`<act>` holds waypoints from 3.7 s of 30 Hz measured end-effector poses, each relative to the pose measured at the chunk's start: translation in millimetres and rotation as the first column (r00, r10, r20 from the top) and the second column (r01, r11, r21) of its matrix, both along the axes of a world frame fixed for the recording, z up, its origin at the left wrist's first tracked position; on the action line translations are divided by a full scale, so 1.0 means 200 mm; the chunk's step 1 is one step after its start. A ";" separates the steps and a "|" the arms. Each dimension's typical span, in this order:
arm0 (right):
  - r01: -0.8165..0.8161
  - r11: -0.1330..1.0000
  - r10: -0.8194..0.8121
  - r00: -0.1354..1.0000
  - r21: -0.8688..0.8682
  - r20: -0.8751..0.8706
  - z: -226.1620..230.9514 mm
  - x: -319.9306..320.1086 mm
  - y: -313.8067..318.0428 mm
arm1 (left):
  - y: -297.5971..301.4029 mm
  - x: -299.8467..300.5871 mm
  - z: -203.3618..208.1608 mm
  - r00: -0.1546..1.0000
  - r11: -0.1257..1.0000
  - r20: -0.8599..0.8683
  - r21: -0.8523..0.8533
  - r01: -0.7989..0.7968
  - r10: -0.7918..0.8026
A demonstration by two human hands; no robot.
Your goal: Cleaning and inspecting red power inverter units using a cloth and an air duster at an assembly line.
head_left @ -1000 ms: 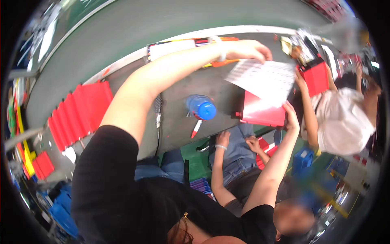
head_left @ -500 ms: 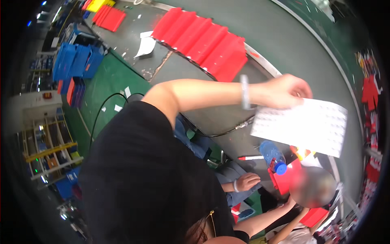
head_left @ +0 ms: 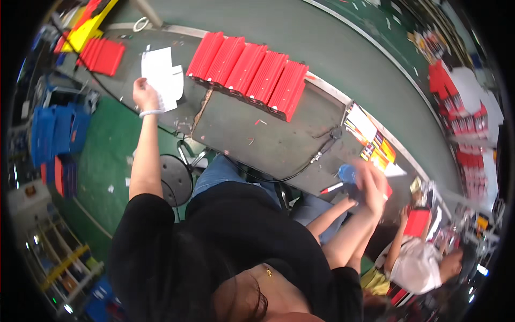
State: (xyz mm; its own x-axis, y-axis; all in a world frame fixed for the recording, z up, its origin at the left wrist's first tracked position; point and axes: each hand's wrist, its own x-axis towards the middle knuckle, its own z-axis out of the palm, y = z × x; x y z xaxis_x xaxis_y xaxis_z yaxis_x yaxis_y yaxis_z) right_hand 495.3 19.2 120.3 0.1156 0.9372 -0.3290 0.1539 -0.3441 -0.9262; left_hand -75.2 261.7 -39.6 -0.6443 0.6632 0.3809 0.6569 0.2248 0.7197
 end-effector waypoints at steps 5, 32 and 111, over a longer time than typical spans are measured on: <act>0.200 0.980 -0.185 0.901 0.002 0.391 -0.38 -0.56 0.60 | 0.14 -0.19 -0.28 0.899 0.794 -0.223 -0.578 0.189 -0.377; -0.161 0.984 0.157 0.986 0.083 0.053 -0.18 -0.81 -0.13 | -0.50 0.85 0.41 -0.363 -0.514 0.775 0.058 0.856 -0.517; -0.895 0.102 0.984 0.155 -0.435 -0.087 -0.79 -2.02 0.02 | -2.13 -0.58 0.21 0.999 0.852 0.036 -0.521 0.049 -0.036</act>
